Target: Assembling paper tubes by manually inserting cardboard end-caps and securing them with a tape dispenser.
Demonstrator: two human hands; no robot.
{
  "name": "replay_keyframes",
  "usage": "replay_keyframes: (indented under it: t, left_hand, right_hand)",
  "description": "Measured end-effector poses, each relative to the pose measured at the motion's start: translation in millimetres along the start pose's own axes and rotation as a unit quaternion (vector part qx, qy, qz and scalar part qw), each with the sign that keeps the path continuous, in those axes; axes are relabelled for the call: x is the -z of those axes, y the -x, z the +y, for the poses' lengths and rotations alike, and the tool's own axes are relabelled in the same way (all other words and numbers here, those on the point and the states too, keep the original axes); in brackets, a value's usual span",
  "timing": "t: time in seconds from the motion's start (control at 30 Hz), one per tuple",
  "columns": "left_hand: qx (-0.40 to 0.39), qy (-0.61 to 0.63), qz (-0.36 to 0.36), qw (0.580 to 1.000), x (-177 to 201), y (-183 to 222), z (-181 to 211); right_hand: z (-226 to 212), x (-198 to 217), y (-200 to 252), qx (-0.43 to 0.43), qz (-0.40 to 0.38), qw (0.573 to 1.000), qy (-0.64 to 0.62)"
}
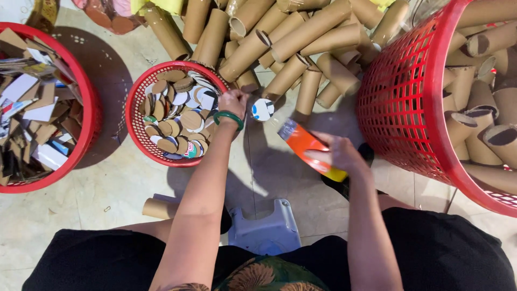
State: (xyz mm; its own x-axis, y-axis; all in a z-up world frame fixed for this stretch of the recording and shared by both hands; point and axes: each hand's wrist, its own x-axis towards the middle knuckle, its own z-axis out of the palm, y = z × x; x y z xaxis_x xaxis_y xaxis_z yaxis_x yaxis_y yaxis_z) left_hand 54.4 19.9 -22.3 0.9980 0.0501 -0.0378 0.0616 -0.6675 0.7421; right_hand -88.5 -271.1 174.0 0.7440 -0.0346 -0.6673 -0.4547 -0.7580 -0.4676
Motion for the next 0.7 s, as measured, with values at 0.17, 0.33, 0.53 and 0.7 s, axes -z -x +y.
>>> replay_keyframes:
  t: [0.17, 0.33, 0.53, 0.7]
  left_hand:
    - [0.08, 0.032, -0.055, 0.995, -18.6, 2.8, 14.5]
    - [-0.07, -0.125, 0.088, 0.986, -35.5, -1.5, -14.3]
    - [-0.174, 0.184, 0.067, 0.965, -1.6, 51.8, 71.9]
    - [-0.212, 0.016, 0.121, 0.97, -19.9, 46.9, 75.1]
  right_hand:
    - [5.5, -49.7, -41.5, 0.058, 0.028, 0.998, -0.016]
    - [5.5, -57.3, -44.3, 0.058, 0.005, 0.986, -0.157]
    - [-21.7, -43.9, -38.7, 0.021, -0.016, 0.991, -0.128]
    - [-33.8, -33.5, -40.3, 0.04, -0.011, 0.998, -0.05]
